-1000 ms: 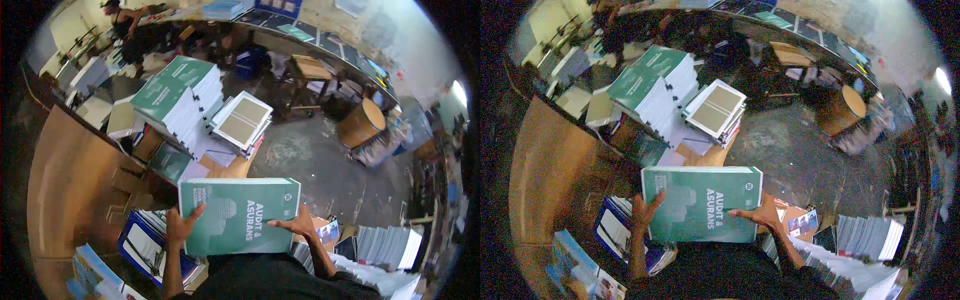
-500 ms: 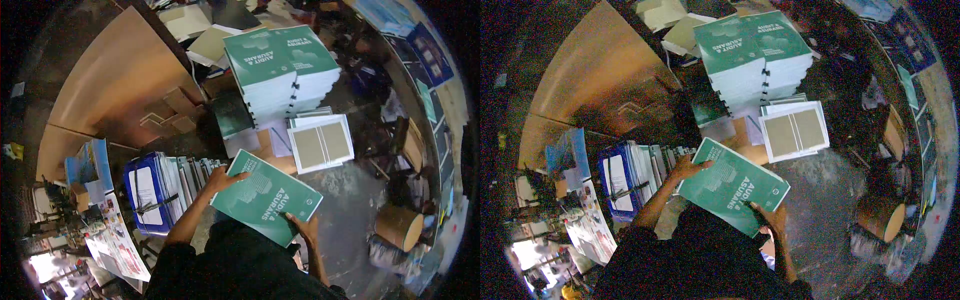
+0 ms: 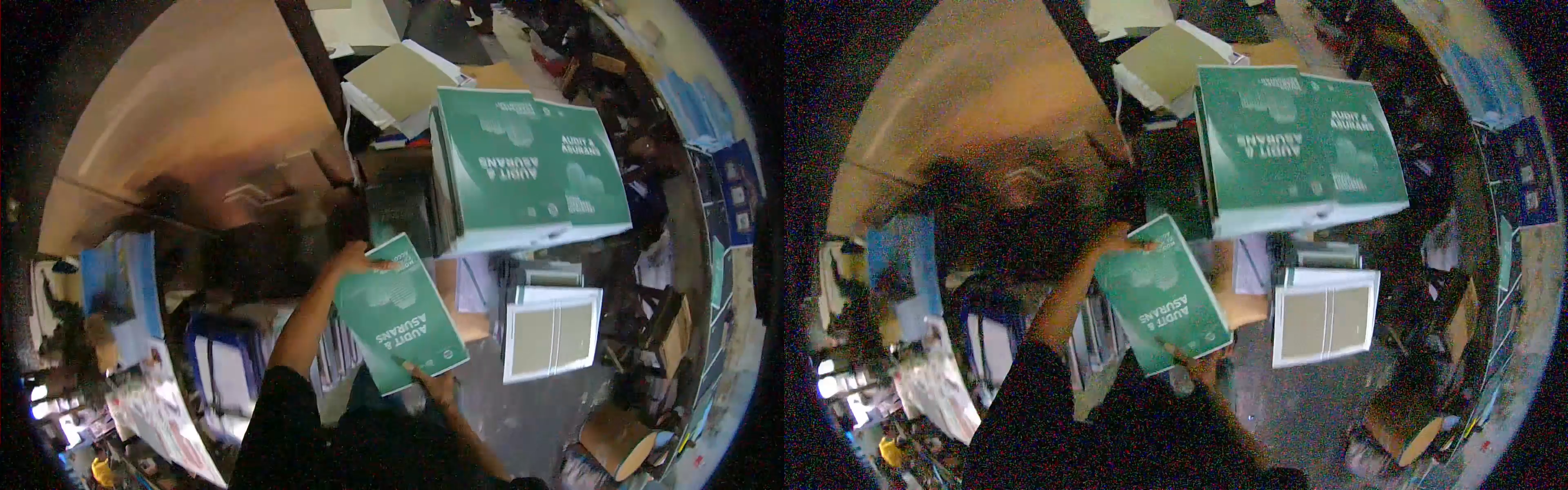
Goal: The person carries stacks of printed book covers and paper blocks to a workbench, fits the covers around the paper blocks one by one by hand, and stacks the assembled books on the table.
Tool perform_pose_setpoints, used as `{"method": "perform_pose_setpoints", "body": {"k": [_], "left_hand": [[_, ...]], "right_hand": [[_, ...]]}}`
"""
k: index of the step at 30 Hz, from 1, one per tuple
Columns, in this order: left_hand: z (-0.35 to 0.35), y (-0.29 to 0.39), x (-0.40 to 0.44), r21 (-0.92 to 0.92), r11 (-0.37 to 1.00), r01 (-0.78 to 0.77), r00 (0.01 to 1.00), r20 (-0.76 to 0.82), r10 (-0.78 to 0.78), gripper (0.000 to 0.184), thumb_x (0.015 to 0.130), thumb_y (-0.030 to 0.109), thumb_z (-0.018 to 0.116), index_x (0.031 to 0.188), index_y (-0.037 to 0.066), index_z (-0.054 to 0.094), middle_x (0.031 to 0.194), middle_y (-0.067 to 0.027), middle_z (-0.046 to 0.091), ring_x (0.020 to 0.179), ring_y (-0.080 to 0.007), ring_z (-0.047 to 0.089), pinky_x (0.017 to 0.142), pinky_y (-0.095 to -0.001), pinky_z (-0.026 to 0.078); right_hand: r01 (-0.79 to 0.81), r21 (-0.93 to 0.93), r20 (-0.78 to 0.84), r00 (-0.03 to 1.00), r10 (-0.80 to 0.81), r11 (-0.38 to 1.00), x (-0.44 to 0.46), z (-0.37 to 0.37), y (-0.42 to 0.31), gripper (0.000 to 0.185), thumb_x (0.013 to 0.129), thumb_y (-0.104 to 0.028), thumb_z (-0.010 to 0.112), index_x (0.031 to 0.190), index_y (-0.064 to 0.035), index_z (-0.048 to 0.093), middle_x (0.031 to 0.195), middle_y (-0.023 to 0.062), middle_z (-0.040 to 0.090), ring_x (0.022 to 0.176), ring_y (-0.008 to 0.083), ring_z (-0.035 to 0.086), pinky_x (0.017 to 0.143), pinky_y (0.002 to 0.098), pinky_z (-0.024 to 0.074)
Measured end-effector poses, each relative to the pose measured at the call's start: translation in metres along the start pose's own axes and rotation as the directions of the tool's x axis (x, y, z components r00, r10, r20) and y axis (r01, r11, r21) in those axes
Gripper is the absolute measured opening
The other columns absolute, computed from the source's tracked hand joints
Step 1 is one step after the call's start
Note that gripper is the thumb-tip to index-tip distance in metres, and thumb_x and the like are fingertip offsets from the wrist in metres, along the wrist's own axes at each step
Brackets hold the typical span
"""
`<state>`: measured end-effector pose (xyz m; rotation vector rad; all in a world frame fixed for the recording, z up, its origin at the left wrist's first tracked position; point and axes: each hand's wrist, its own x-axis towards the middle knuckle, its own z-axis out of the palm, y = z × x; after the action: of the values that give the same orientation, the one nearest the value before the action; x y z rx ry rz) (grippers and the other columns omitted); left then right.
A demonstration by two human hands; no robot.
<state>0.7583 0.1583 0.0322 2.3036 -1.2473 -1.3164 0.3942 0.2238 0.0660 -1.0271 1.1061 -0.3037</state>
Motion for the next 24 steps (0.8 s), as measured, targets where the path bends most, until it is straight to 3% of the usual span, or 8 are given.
{"method": "perform_pose_setpoints", "body": {"k": [2, 3, 5, 7, 12, 15, 21, 24], "left_hand": [[-0.014, -0.010, 0.041, -0.015, 0.999, -0.051, 0.997, 0.052, 0.052, 0.089, 0.056, 0.079, 0.074, 0.111, 0.010, 0.073, 0.107, -0.0182, 0.071, 0.098, -0.0335, 0.069, 0.082, -0.0423, 0.055], [-0.023, -0.011, 0.059, -0.039, 0.999, -0.024, 1.000, -0.002, 0.024, 0.082, 0.059, 0.075, 0.075, 0.112, 0.012, 0.073, 0.109, -0.0176, 0.071, 0.100, -0.0343, 0.068, 0.083, -0.0430, 0.055], [-0.034, -0.020, 0.102, -0.071, 0.997, 0.012, 0.999, -0.038, -0.015, 0.077, 0.061, 0.072, 0.077, 0.113, 0.015, 0.073, 0.110, -0.0169, 0.070, 0.102, -0.0351, 0.068, 0.085, -0.0438, 0.054], [-0.044, -0.033, 0.157, 0.013, 0.999, -0.050, 0.997, -0.062, 0.051, 0.063, 0.072, 0.060, 0.075, 0.110, 0.010, 0.074, 0.109, -0.0176, 0.071, 0.103, -0.0366, 0.067, 0.085, -0.0444, 0.055], [-0.051, -0.058, 0.253, 0.041, 0.995, -0.088, 0.991, -0.099, 0.092, 0.061, 0.072, 0.058, 0.075, 0.110, 0.010, 0.073, 0.109, -0.0176, 0.070, 0.103, -0.0362, 0.067, 0.086, -0.0441, 0.055], [-0.050, -0.053, 0.297, 0.047, 0.993, -0.110, 0.986, -0.121, 0.115, 0.060, 0.073, 0.057, 0.075, 0.110, 0.009, 0.073, 0.109, -0.0176, 0.070, 0.103, -0.0360, 0.067, 0.086, -0.0439, 0.054], [-0.038, -0.021, 0.354, 0.054, 0.986, -0.155, 0.975, -0.151, 0.161, 0.058, 0.074, 0.055, 0.074, 0.110, 0.009, 0.072, 0.109, -0.0175, 0.070, 0.103, -0.0355, 0.066, 0.087, -0.0436, 0.054], [-0.025, -0.022, 0.371, 0.056, 0.984, -0.167, 0.970, -0.171, 0.174, 0.058, 0.075, 0.054, 0.074, 0.110, 0.008, 0.071, 0.109, -0.0175, 0.069, 0.103, -0.0353, 0.066, 0.087, -0.0434, 0.054]], "right_hand": [[0.077, -0.383, -0.075, 0.991, -0.114, 0.920, 0.062, 0.022, 0.056, 0.063, 0.073, -0.021, 0.087, 0.121, 0.0039, 0.055, 0.109, 0.0117, 0.064, 0.100, 0.0213, 0.061, 0.085, 0.0336, 0.0518], [0.003, -0.093, -0.063, 0.998, -0.009, 0.996, 0.082, 0.037, 0.042, 0.061, 0.074, -0.018, 0.086, 0.122, 0.0040, 0.055, 0.110, 0.0116, 0.064, 0.100, 0.0215, 0.061, 0.085, 0.0338, 0.0517], [-0.117, 0.304, 0.034, 0.993, 0.112, 0.945, 0.124, 0.066, 0.013, 0.058, 0.078, -0.016, 0.081, 0.126, 0.0016, 0.053, 0.116, 0.0108, 0.062, 0.103, 0.0227, 0.061, 0.085, 0.0350, 0.0514], [-0.174, 0.325, 0.085, 0.984, 0.155, 0.930, 0.178, 0.075, 0.030, 0.059, 0.080, -0.017, 0.080, 0.128, -0.0013, 0.051, 0.120, 0.0102, 0.060, 0.107, 0.0231, 0.060, 0.087, 0.0363, 0.0504], [-0.249, 0.241, 0.021, 0.968, 0.252, 0.938, 0.280, 0.079, 0.120, 0.061, 0.083, -0.020, 0.077, 0.134, -0.0099, 0.046, 0.130, 0.0084, 0.056, 0.119, 0.0240, 0.055, 0.094, 0.0407, 0.0461], [-0.332, 0.342, 0.089, 0.943, 0.321, 0.879, 0.318, 0.080, 0.107, 0.062, 0.083, -0.021, 0.078, 0.135, -0.0123, 0.045, 0.131, 0.0079, 0.055, 0.122, 0.0229, 0.052, 0.097, 0.0420, 0.0436], [-0.293, 0.433, 0.076, 0.954, 0.290, 0.852, 0.368, 0.048, 0.108, 0.040, 0.091, -0.012, 0.069, 0.126, -0.0114, 0.052, 0.129, 0.0054, 0.058, 0.119, 0.0240, 0.056, 0.096, 0.0417, 0.0468], [-0.237, 0.405, -0.014, 0.964, 0.265, 0.883, 0.388, 0.041, 0.141, 0.042, 0.091, -0.014, 0.070, 0.129, -0.0100, 0.052, 0.125, 0.0054, 0.059, 0.113, 0.0221, 0.058, 0.093, 0.0401, 0.0484]]}}
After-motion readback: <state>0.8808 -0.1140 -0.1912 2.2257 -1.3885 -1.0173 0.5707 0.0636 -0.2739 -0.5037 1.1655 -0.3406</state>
